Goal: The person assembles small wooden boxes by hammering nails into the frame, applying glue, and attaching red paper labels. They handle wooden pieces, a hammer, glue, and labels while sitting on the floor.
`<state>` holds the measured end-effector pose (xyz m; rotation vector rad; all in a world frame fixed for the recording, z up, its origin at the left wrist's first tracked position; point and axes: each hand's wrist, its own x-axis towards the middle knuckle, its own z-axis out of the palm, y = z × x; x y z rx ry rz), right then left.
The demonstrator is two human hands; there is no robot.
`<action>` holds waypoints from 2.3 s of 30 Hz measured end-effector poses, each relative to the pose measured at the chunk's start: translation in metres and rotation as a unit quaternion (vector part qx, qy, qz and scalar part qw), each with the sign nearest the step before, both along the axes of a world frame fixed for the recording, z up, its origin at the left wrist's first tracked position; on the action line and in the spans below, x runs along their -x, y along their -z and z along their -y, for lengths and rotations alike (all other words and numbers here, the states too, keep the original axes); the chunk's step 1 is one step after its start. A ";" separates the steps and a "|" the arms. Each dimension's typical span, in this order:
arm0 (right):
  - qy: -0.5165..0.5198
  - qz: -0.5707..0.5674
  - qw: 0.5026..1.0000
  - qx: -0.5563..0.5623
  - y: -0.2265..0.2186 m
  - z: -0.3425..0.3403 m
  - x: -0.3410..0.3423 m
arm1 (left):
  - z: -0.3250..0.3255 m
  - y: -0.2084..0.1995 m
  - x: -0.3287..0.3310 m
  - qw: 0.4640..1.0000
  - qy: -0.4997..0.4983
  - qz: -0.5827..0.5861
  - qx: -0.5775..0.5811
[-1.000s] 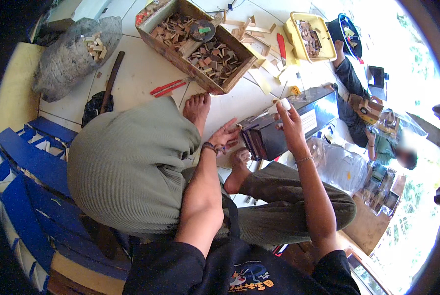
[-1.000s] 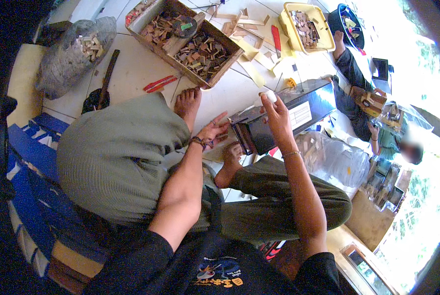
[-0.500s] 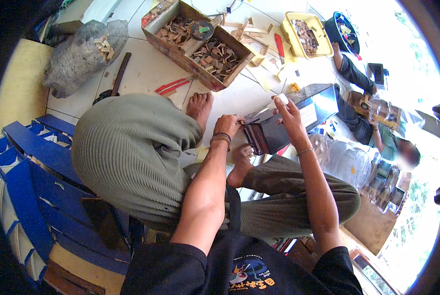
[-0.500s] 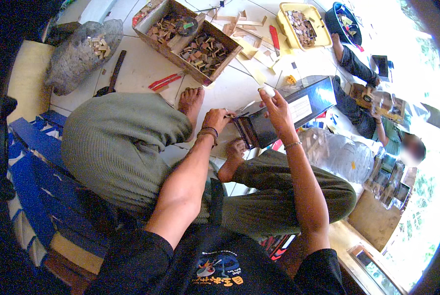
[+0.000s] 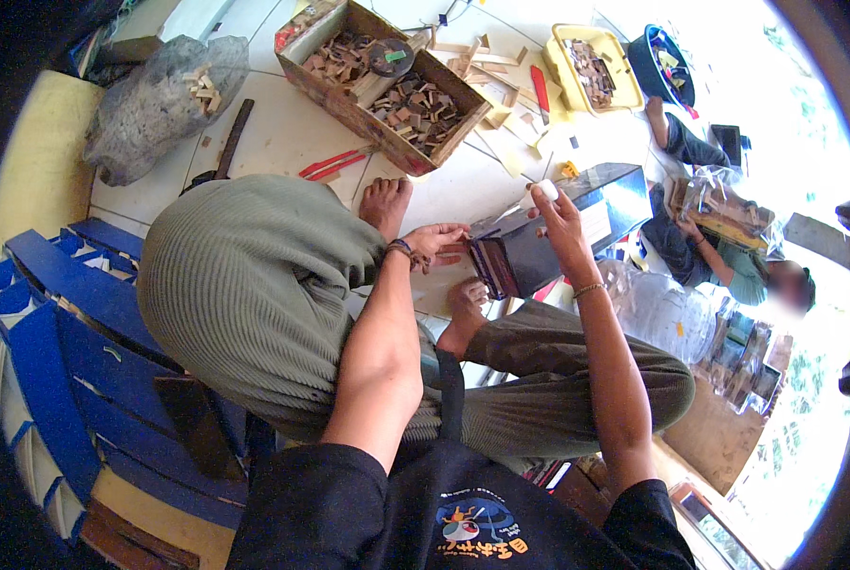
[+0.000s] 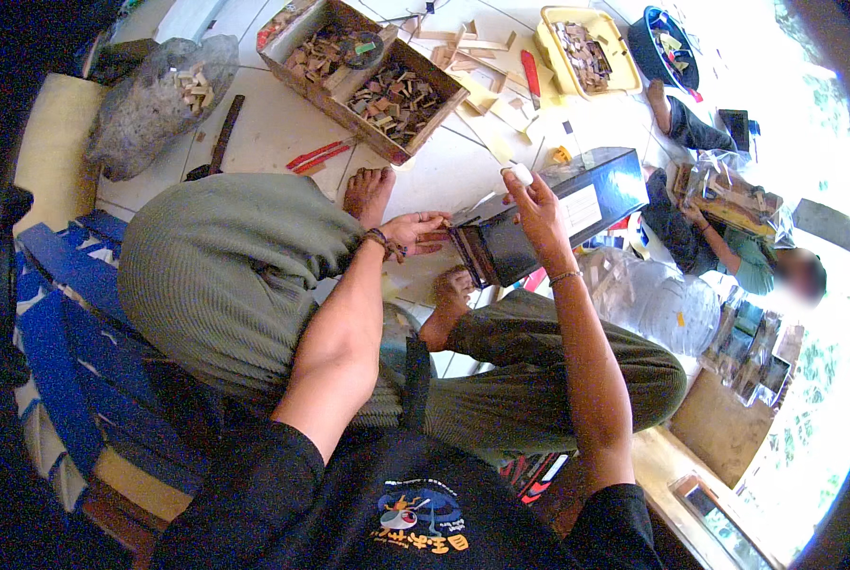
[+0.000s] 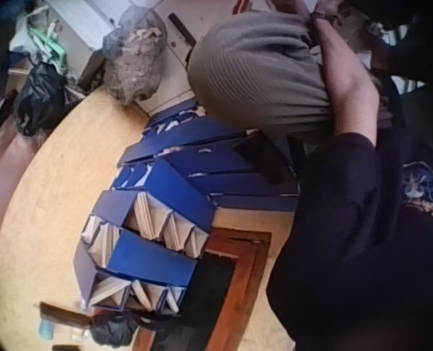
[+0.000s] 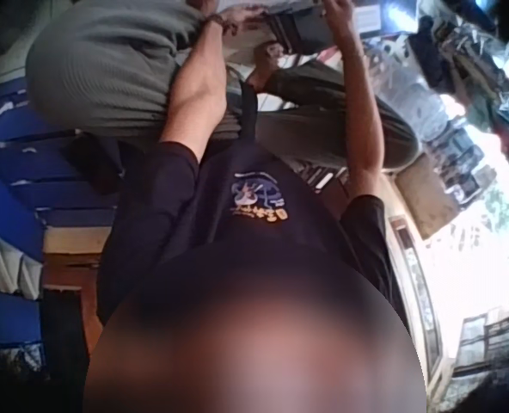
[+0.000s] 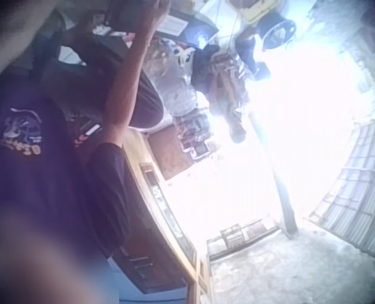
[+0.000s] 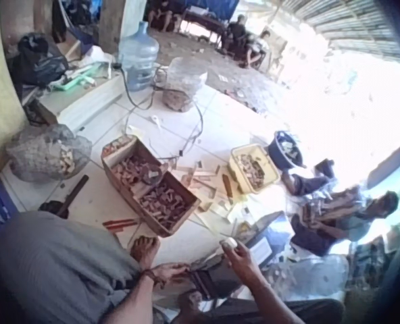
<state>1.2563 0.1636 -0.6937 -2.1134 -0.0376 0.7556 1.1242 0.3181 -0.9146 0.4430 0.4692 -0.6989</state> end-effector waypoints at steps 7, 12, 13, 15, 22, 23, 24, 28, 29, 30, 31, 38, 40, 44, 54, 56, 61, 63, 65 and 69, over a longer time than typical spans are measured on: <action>0.008 -0.032 0.999 0.008 0.002 0.000 0.001 | 0.021 -0.004 0.006 0.996 -0.084 -0.021 0.001; 0.018 -0.033 0.999 0.003 0.009 0.004 -0.001 | 0.037 0.006 0.012 0.987 -0.144 -0.032 0.056; 0.022 -0.032 0.999 -0.001 0.010 0.005 -0.001 | 0.041 0.009 0.013 0.986 -0.158 -0.026 0.052; 0.025 -0.031 0.999 -0.006 0.012 0.007 -0.001 | 0.048 0.015 0.013 0.983 -0.171 -0.046 0.039; 0.019 -0.024 1.000 -0.004 0.015 0.011 -0.003 | 0.056 0.021 0.015 0.972 -0.220 -0.061 0.062; 0.021 -0.025 0.999 -0.006 0.015 0.011 -0.003 | 0.056 0.021 0.015 0.970 -0.225 -0.062 0.066; 0.024 -0.026 0.999 -0.006 0.015 0.011 -0.003 | 0.057 0.021 0.015 0.968 -0.229 -0.067 0.077; 0.026 -0.031 0.999 -0.019 0.016 0.009 -0.003 | 0.058 0.020 0.014 0.966 -0.239 -0.065 0.072; 0.030 -0.033 0.999 -0.020 0.015 0.009 -0.003 | 0.058 0.019 0.014 0.966 -0.240 -0.076 0.058; 0.031 -0.031 0.999 -0.025 0.015 0.008 -0.002 | 0.059 0.018 0.014 0.964 -0.243 -0.087 0.058; 0.036 -0.031 0.999 -0.025 0.015 0.008 -0.002 | 0.059 0.016 0.014 0.966 -0.238 -0.092 0.034; 0.033 0.005 0.999 -0.031 0.018 0.005 -0.001 | 0.059 0.012 0.013 0.966 -0.235 -0.108 0.016; 0.007 0.057 0.998 -0.024 0.020 0.005 -0.002 | 0.060 0.014 0.013 0.966 -0.236 -0.105 0.028; -0.050 0.161 0.981 0.091 0.025 0.005 0.000 | 0.059 0.017 0.015 0.966 -0.240 -0.079 0.062; -0.125 0.311 0.923 0.189 0.027 -0.008 0.016 | 0.052 0.019 0.009 0.971 -0.192 -0.107 0.090; -0.131 0.318 0.916 0.204 0.023 -0.010 0.019 | 0.051 0.018 0.007 0.976 -0.178 -0.109 0.069; -0.146 0.325 0.915 0.192 0.019 -0.013 0.020 | 0.051 0.016 0.006 0.969 -0.194 -0.135 0.067; -0.147 0.336 0.914 0.175 0.021 -0.013 0.019 | 0.051 0.017 0.006 0.967 -0.197 -0.138 0.081; -0.147 0.348 0.905 0.195 0.024 -0.012 0.019 | 0.050 0.019 0.006 0.970 -0.196 -0.117 0.083; -0.143 0.303 0.927 0.171 0.029 -0.008 0.019 | 0.051 0.024 0.004 0.973 -0.187 -0.115 0.064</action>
